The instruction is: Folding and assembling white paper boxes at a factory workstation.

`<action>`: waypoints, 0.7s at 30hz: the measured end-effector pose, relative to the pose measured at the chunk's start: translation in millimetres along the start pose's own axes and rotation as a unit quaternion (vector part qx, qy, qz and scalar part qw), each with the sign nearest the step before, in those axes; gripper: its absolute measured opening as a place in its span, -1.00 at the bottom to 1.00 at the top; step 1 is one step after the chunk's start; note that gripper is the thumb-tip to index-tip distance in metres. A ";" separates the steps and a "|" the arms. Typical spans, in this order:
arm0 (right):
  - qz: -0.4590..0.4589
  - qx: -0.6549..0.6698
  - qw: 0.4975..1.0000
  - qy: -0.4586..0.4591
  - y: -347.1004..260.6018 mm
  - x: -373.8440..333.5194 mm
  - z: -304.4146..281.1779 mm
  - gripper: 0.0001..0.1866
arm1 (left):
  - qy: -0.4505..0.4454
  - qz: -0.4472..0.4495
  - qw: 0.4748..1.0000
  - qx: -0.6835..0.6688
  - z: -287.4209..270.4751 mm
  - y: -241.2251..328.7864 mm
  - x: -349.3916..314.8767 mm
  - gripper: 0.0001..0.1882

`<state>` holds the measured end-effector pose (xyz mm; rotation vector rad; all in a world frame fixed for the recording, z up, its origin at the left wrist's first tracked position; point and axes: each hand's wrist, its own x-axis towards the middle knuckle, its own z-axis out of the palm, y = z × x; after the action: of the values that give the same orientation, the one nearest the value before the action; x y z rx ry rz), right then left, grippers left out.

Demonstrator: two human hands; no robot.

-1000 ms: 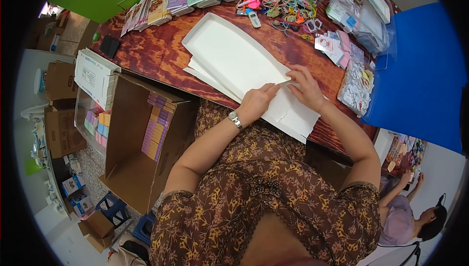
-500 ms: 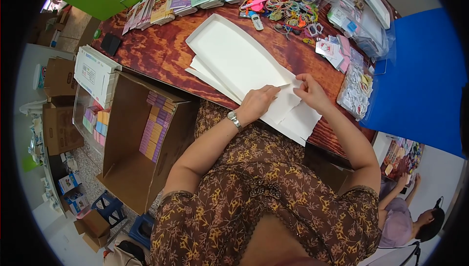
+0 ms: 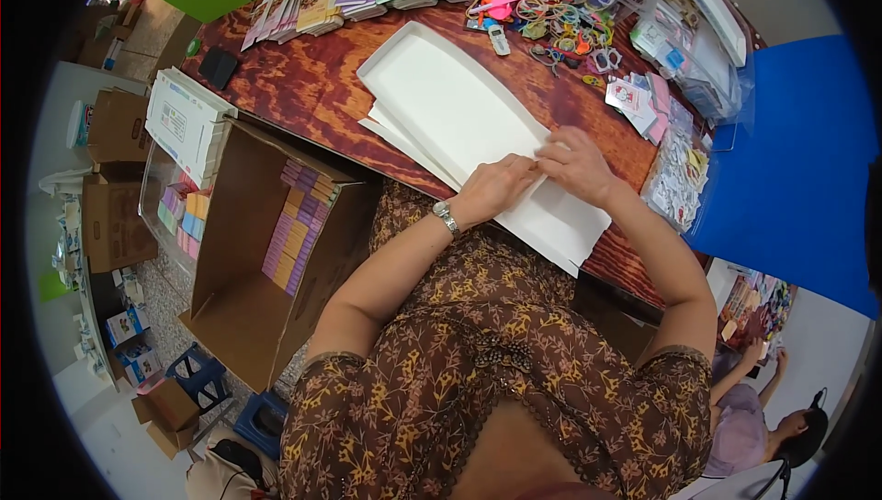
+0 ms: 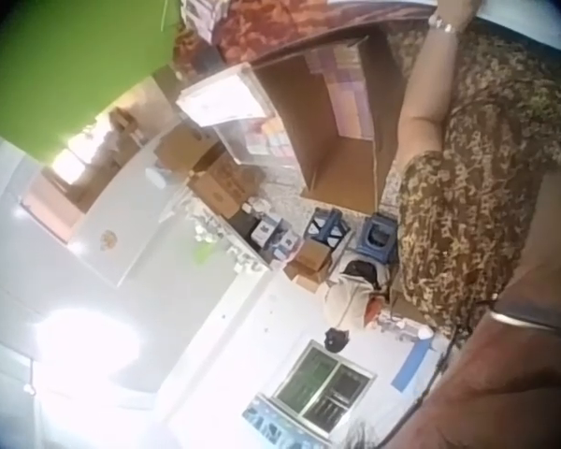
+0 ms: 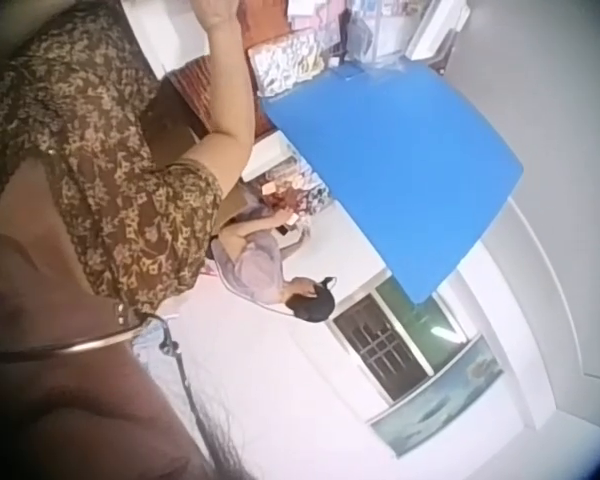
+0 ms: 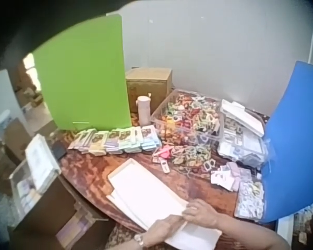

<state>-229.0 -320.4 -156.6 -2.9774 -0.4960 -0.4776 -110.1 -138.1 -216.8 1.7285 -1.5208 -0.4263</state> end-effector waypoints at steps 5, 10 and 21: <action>0.023 0.109 0.990 -0.081 5.0 -6.6 10.1 -0.84 | -0.039 -0.097 0.994 -0.029 -18.1 13.1 4.8 -0.63; 0.025 0.116 0.988 -0.094 5.3 -6.1 9.4 -0.85 | -0.116 -0.082 0.986 -0.083 -42.9 16.2 -9.2 -0.64; 0.025 0.152 0.977 -0.147 6.6 4.4 6.3 -0.83 | -0.107 -0.049 0.993 -0.006 -28.4 10.7 -16.7 -0.91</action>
<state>-221.0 -324.4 -161.4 -2.7616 -0.4653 0.0452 -101.6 -112.8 -194.7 1.8006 -1.5819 -0.6900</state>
